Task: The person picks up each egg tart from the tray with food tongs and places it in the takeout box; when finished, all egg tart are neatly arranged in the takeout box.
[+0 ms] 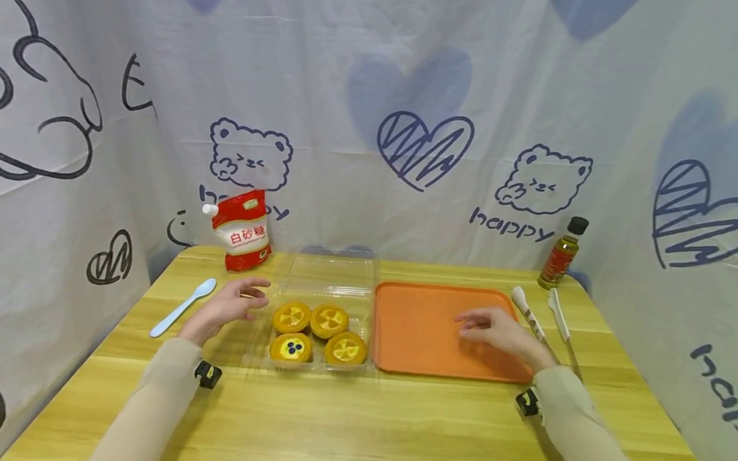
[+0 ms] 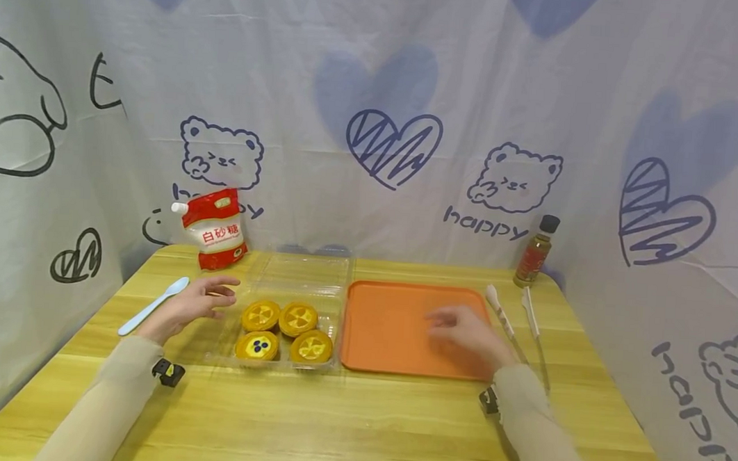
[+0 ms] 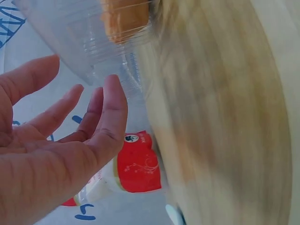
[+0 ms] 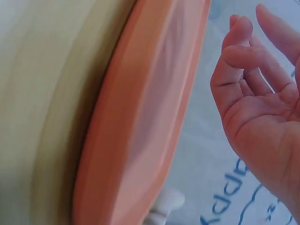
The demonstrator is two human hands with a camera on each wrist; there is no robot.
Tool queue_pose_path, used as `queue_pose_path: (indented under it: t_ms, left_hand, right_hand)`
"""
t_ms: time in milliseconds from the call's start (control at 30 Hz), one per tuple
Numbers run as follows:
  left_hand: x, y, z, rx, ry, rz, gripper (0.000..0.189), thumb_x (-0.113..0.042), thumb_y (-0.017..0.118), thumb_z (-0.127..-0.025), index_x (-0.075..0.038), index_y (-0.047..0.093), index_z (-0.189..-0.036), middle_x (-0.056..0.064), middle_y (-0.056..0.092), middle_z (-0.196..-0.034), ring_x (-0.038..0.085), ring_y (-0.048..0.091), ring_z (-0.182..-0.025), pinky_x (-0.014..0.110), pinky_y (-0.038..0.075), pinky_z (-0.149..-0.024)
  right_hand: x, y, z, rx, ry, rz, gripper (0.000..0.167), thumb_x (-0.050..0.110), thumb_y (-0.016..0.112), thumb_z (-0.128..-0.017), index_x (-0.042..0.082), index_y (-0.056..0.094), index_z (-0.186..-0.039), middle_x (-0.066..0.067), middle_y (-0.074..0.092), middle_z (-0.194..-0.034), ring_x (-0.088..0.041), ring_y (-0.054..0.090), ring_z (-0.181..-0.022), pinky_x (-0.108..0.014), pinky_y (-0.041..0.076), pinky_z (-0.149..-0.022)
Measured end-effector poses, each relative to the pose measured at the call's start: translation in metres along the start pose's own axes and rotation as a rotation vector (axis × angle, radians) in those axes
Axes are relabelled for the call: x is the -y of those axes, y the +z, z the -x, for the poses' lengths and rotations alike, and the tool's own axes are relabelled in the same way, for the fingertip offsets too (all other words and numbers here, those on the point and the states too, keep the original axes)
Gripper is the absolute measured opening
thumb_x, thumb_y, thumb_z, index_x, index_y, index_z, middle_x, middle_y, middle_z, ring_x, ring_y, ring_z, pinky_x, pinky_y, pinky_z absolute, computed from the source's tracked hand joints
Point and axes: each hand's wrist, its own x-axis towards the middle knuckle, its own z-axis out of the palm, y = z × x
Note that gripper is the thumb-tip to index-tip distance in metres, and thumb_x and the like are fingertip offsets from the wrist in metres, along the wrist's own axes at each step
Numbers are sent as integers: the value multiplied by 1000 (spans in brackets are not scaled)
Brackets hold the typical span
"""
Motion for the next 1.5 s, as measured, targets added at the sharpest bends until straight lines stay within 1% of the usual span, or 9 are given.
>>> queue_pose_path:
  t_ms: [133, 200, 433, 600, 800, 1000, 1100, 1300, 1500]
  left_hand:
    - [1, 0, -7, -18, -13, 5, 52, -14, 55, -100, 0, 38, -147, 27, 42, -140, 36, 50, -121, 43, 54, -92]
    - [3, -1, -12, -28, -17, 12, 51, -13, 54, -100, 0, 39, -147, 26, 43, -140, 36, 50, -121, 42, 54, -91]
    - [6, -2, -24, -50, -21, 41, 49, -11, 54, -99, -1, 41, -145, 24, 45, -140, 34, 52, -118, 42, 56, -91]
    - [7, 2, -33, -53, -7, 35, 48, -13, 53, -100, 1, 42, -145, 26, 46, -140, 38, 53, -119, 41, 57, -89]
    - [6, 6, -41, -32, -3, 41, 51, -15, 51, -102, 0, 36, -148, 28, 42, -145, 40, 51, -124, 39, 57, -87]
    - [8, 3, -44, -39, -6, 52, 54, -18, 50, -103, 0, 32, -151, 27, 40, -147, 42, 50, -126, 42, 56, -90]
    - [10, 0, -45, -37, -10, 74, 56, -20, 50, -103, 0, 30, -151, 26, 39, -149, 41, 50, -127, 42, 55, -94]
    - [15, -1, -47, -26, -22, 95, 57, -22, 50, -103, -1, 30, -152, 24, 38, -151, 37, 53, -125, 37, 56, -91]
    - [15, 1, -52, -16, -7, 116, 55, -17, 50, -103, 1, 31, -151, 24, 38, -151, 28, 57, -118, 31, 56, -87]
  right_hand:
    - [8, 14, -13, 17, -2, -13, 41, 16, 68, -92, -4, 61, -128, -21, 69, -108, -25, 64, -85, -35, 58, -65]
    - [10, 20, -20, 22, 4, -16, 40, 16, 68, -92, -2, 62, -127, -19, 69, -108, -24, 64, -85, -35, 58, -67]
    - [22, 38, -41, 47, 22, -62, 39, 19, 68, -93, 3, 63, -129, -17, 68, -115, -23, 66, -93, -36, 58, -74]
    - [34, 53, -61, 47, -8, -58, 39, 21, 67, -94, 3, 63, -129, -16, 68, -116, -24, 66, -96, -35, 58, -76]
    - [51, 71, -82, 46, -54, -46, 36, 14, 65, -95, 0, 63, -128, -17, 69, -114, -23, 66, -96, -35, 58, -77]
    - [64, 83, -97, 19, 16, -138, 35, 9, 64, -94, 3, 62, -129, -16, 65, -122, -28, 66, -101, -37, 58, -83]
    - [66, 88, -104, 17, 36, -194, 37, 9, 63, -95, 3, 60, -131, -16, 62, -127, -29, 66, -102, -38, 58, -83]
    - [68, 95, -113, 63, 48, -258, 46, 10, 59, -97, 2, 49, -142, -18, 53, -141, -27, 66, -106, -39, 57, -88]
    - [75, 95, -118, 97, 75, -261, 51, 14, 54, -100, 0, 41, -147, -19, 47, -146, -32, 65, -107, -42, 55, -92]
